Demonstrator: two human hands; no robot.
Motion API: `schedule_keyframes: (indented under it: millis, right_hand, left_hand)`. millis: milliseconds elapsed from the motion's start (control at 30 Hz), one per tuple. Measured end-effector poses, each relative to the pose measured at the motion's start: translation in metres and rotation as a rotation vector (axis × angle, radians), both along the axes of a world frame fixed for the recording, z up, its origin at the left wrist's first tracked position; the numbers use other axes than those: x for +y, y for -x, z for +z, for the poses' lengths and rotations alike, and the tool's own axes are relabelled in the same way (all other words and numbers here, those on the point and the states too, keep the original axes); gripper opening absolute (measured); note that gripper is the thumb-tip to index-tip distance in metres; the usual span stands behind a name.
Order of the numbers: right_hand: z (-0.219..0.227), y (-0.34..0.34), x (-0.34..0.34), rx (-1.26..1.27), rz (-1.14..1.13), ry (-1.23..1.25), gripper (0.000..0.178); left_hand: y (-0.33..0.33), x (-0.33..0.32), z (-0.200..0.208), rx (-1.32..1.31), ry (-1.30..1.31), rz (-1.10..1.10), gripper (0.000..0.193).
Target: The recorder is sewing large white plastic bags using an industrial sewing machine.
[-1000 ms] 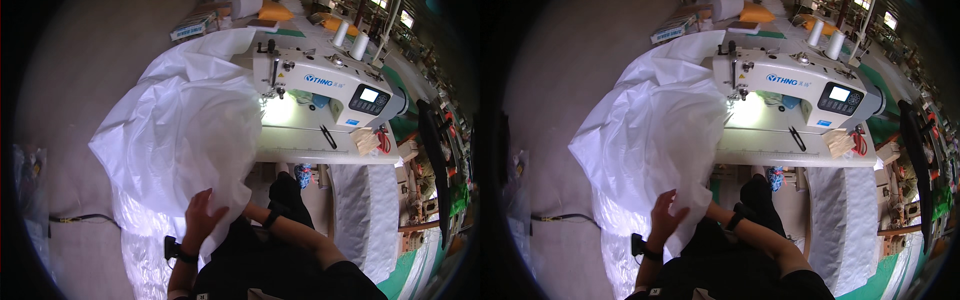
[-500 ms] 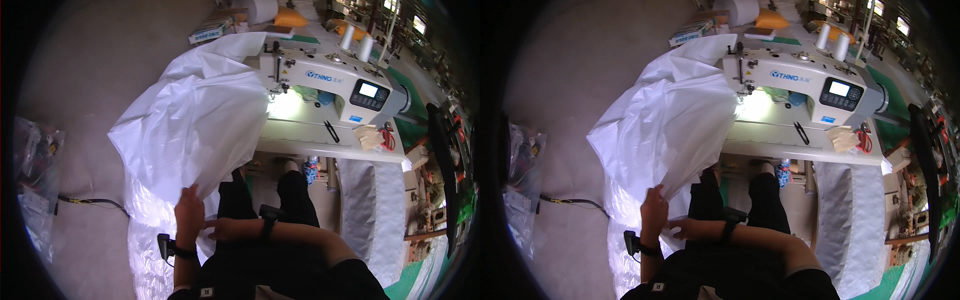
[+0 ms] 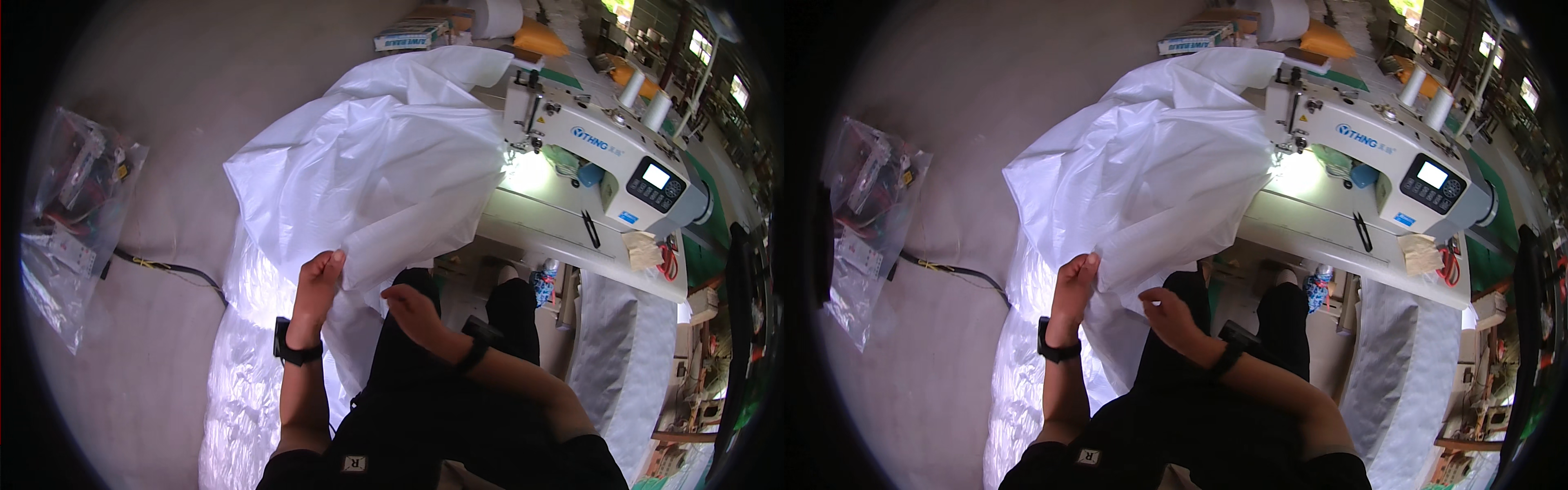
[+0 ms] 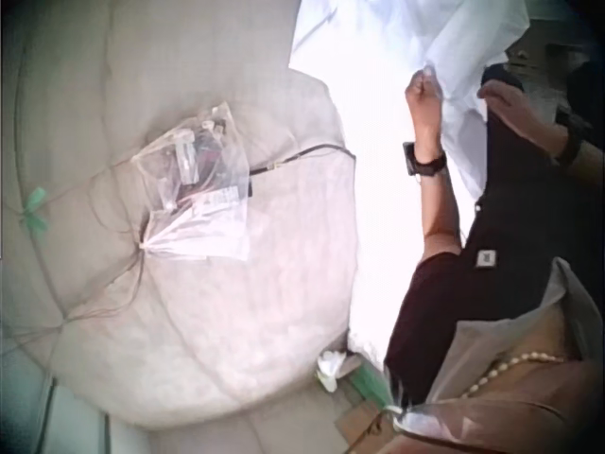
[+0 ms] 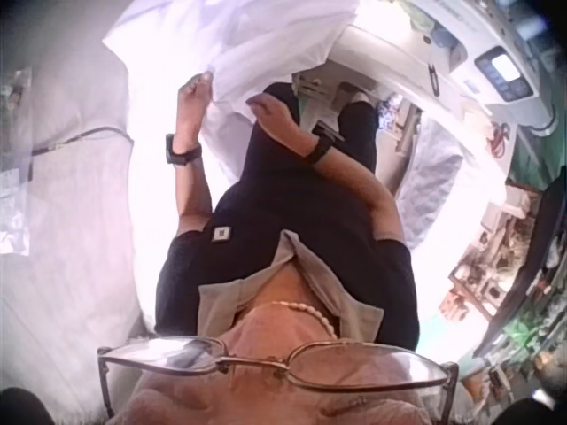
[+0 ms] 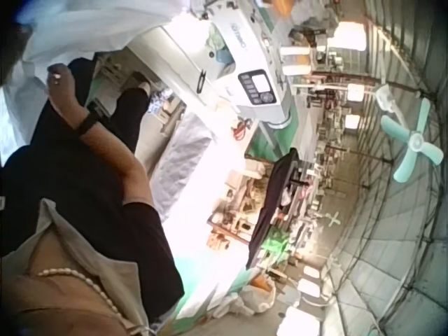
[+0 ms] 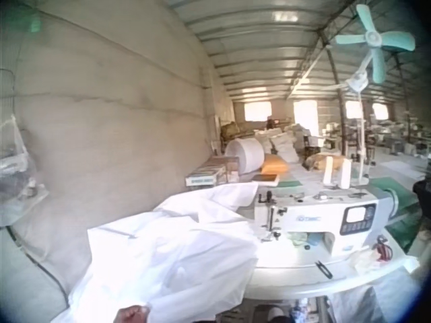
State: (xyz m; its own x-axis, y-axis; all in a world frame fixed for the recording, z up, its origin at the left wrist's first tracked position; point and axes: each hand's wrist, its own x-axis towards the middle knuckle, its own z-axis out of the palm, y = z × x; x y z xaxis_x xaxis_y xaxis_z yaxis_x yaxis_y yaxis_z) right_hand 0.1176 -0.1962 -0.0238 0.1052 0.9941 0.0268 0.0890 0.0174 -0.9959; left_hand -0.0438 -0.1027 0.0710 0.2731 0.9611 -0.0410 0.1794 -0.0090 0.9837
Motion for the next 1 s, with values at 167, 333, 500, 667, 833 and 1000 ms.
schedule_keyframes:
  millis: [167, 333, 500, 667, 833, 1000]
  right_hand:
    - [0.008, -0.003, 0.003, -0.202, 0.047, -0.259, 0.038]
    - [0.032, 0.038, 0.013, -0.391, 0.632, 0.096, 0.053]
    - [0.052, 0.096, -0.008, 0.032, 1.046, 0.017, 0.06]
    - [0.037, 0.058, -0.003, 0.665, 0.468, 0.362, 0.051]
    - [0.038, 0.004, 0.008, 0.61, -0.133, 0.358, 0.035]
    - [0.066, 0.007, 0.014, 0.754, -0.112, 0.305, 0.023]
  left_hand:
    - [-0.004, 0.008, 0.003, -0.195, -0.025, -0.051, 0.028]
    - [-0.005, -0.007, 0.027, 0.521, -0.5, -0.194, 0.03]
    - [0.011, -0.01, 0.044, 1.015, -0.985, -0.167, 0.039]
    - [0.029, -0.002, 0.051, 0.504, -0.887, -0.167, 0.031]
    - [0.027, -0.001, 0.054, 0.511, -1.008, -0.242, 0.022]
    - [0.024, -0.003, 0.052, 0.435, -1.057, -0.339, 0.023]
